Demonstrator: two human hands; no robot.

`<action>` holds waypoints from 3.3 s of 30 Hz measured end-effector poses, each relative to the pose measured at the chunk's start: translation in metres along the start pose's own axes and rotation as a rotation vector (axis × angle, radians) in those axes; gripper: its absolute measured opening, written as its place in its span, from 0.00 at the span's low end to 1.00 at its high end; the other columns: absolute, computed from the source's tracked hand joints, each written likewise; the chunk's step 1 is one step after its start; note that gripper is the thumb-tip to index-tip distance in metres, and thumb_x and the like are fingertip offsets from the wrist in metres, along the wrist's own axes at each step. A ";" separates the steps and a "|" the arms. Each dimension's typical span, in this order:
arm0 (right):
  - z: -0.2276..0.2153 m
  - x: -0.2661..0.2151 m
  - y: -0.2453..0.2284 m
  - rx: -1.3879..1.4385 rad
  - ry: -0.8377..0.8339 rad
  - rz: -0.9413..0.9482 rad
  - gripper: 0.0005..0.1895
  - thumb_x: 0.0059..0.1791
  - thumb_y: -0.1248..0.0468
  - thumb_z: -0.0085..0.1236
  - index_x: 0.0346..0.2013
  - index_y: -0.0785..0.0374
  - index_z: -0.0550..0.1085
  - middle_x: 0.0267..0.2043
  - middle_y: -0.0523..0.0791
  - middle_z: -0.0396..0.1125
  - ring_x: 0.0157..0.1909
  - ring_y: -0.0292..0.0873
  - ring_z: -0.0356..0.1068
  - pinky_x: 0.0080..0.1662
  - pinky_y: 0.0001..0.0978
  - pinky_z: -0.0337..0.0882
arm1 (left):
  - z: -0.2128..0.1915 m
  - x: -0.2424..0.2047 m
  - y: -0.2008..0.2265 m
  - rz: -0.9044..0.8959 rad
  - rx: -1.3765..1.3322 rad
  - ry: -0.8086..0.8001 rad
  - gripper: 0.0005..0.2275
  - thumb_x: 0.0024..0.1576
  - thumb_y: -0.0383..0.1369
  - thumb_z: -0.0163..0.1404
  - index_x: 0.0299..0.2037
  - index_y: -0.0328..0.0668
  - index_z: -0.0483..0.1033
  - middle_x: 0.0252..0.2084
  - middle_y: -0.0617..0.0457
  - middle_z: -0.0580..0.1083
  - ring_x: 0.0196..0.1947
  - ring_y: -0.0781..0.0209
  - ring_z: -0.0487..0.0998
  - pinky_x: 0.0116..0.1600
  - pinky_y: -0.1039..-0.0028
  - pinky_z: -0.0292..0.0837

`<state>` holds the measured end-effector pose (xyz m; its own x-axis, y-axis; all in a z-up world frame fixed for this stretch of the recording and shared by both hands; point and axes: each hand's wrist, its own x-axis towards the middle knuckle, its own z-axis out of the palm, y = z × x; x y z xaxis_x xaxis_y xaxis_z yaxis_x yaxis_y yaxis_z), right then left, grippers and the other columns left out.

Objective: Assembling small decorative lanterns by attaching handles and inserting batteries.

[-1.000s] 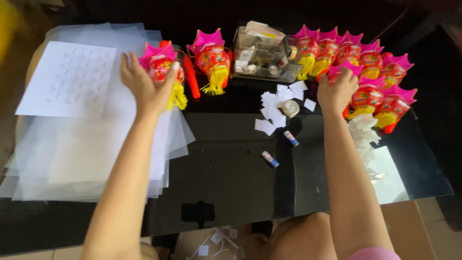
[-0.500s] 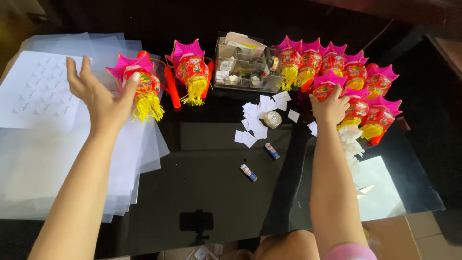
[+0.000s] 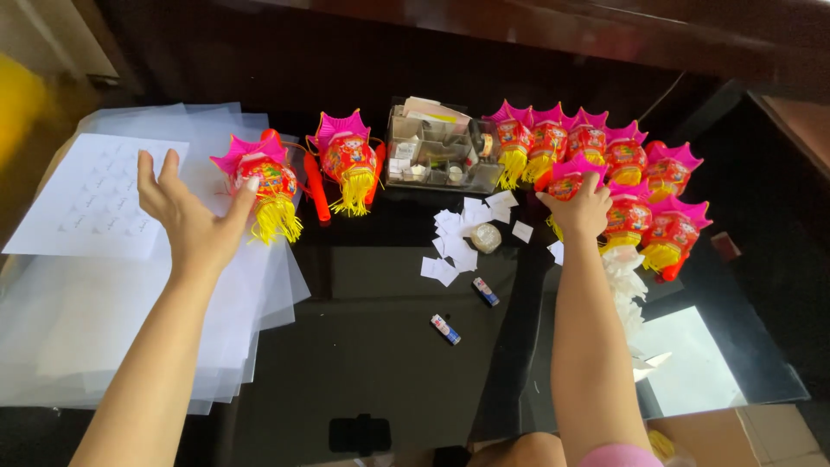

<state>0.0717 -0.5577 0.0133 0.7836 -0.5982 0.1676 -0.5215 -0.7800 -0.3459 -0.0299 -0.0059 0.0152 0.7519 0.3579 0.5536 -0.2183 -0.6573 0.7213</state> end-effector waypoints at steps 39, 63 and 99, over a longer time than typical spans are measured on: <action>-0.065 -0.244 -0.064 2.250 -0.579 -0.215 0.32 0.43 0.50 0.58 0.57 0.64 0.71 0.51 0.58 0.72 0.48 0.60 0.76 0.56 0.62 0.75 | -0.011 -0.137 0.150 -0.525 -1.612 -1.373 0.25 0.63 0.42 0.50 0.65 0.32 0.65 0.45 0.30 0.78 0.30 0.49 0.84 0.47 0.44 0.80; -0.111 -0.180 0.059 0.029 -0.114 0.151 0.57 0.44 0.34 0.63 0.80 0.43 0.47 0.78 0.58 0.34 0.75 0.70 0.26 0.56 0.97 0.36 | -0.018 -0.113 0.145 -0.923 -1.641 -0.587 0.18 0.49 0.32 0.64 0.49 0.38 0.76 0.41 0.39 0.79 0.41 0.41 0.83 0.47 0.48 0.80; -0.098 -0.370 -0.121 1.223 0.380 -0.913 0.14 0.55 0.62 0.51 0.37 0.71 0.78 0.44 0.59 0.75 0.48 0.62 0.77 0.53 0.51 0.73 | 0.012 -0.148 0.150 -0.492 -1.380 -0.277 0.23 0.53 0.32 0.63 0.57 0.38 0.71 0.48 0.49 0.77 0.48 0.60 0.77 0.57 0.61 0.73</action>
<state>-0.1881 -0.2598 0.0834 0.4435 -0.1827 0.8774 0.7882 -0.3864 -0.4789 -0.1664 -0.1655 0.0364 0.9800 0.1140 0.1631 -0.1968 0.6756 0.7105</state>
